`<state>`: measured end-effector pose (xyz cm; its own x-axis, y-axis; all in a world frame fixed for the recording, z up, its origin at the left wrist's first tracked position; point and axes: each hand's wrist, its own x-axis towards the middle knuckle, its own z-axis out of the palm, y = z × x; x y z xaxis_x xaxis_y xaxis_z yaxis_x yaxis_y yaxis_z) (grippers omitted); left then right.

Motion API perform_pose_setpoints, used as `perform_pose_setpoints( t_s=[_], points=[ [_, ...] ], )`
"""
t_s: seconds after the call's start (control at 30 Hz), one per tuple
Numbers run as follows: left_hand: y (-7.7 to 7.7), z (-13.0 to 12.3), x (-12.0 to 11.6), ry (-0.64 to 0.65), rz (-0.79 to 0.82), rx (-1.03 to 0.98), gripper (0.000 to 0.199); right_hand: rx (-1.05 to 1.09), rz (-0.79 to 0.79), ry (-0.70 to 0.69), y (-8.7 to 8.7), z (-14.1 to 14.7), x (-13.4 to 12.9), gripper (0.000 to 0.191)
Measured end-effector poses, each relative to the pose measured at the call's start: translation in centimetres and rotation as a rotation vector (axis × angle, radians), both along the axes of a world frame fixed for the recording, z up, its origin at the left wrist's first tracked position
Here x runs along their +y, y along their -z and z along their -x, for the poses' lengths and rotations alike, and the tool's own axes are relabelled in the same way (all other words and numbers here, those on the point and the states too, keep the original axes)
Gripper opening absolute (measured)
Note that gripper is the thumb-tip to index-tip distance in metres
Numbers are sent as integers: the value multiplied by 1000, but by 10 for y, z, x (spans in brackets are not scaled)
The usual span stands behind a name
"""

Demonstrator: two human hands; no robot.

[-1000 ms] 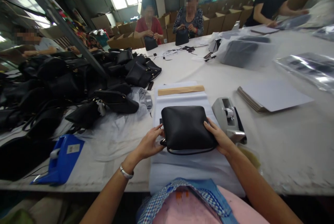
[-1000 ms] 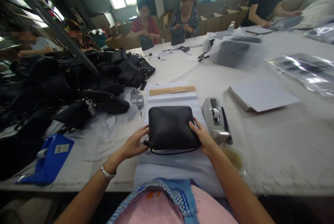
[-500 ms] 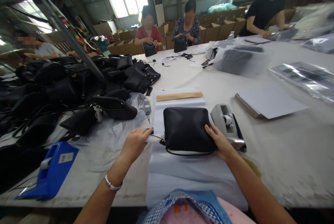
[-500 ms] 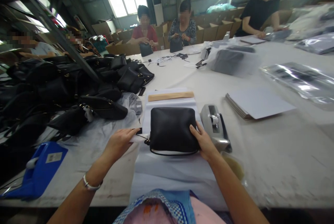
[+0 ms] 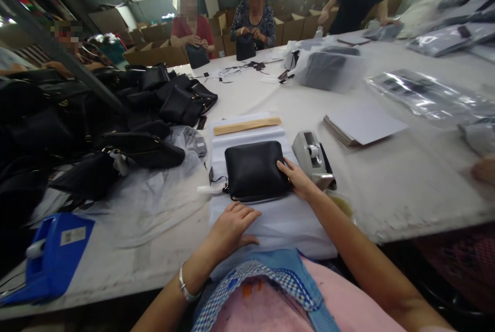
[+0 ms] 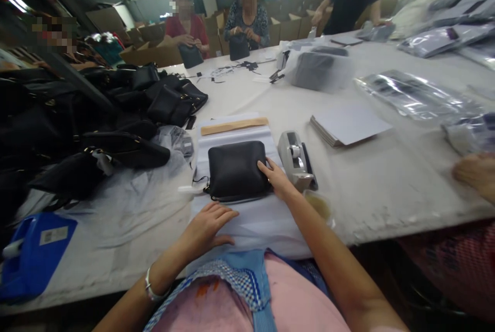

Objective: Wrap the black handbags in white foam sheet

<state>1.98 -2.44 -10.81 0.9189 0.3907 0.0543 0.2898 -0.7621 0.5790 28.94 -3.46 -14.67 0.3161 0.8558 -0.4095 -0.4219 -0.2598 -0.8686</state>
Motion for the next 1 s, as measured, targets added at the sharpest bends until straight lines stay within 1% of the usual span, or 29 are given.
perform_pose_setpoints(
  t_s=[0.07,0.1,0.13,0.23,0.37,0.5,0.7,0.77,0.8,0.87,0.93,1.0],
  points=[
    [7,1,-7,-21,-61,19,28,13,-11,10,0,1,-2,68],
    [9,2,-10,-24,-100,26,20,17,-14,14,0,1,-3,69],
    [10,4,-14,-19,-145,33,17,19,-17,17,0,2,-4,70],
    [6,9,-26,17,-269,51,19,6,-32,9,-3,3,-9,68],
    [3,17,-42,33,-351,43,20,-3,-39,-19,-9,3,-15,61],
    [10,22,-55,72,-440,-14,23,-6,-30,-24,-12,3,-20,60],
    [17,28,-68,139,-580,-135,24,-1,-58,-34,-10,4,-36,60],
    [25,33,-73,147,-613,-175,20,10,-71,-38,-9,6,-44,61],
    [31,35,-76,151,-628,-186,17,21,-76,-40,-9,7,-48,62],
    [49,41,-82,152,-647,-176,12,36,-81,-44,-8,9,-55,64],
    [70,46,-88,162,-650,-118,8,35,-86,-46,-7,12,-61,65],
    [87,50,-93,158,-597,-24,6,20,-85,-42,-6,15,-64,64]
  ],
)
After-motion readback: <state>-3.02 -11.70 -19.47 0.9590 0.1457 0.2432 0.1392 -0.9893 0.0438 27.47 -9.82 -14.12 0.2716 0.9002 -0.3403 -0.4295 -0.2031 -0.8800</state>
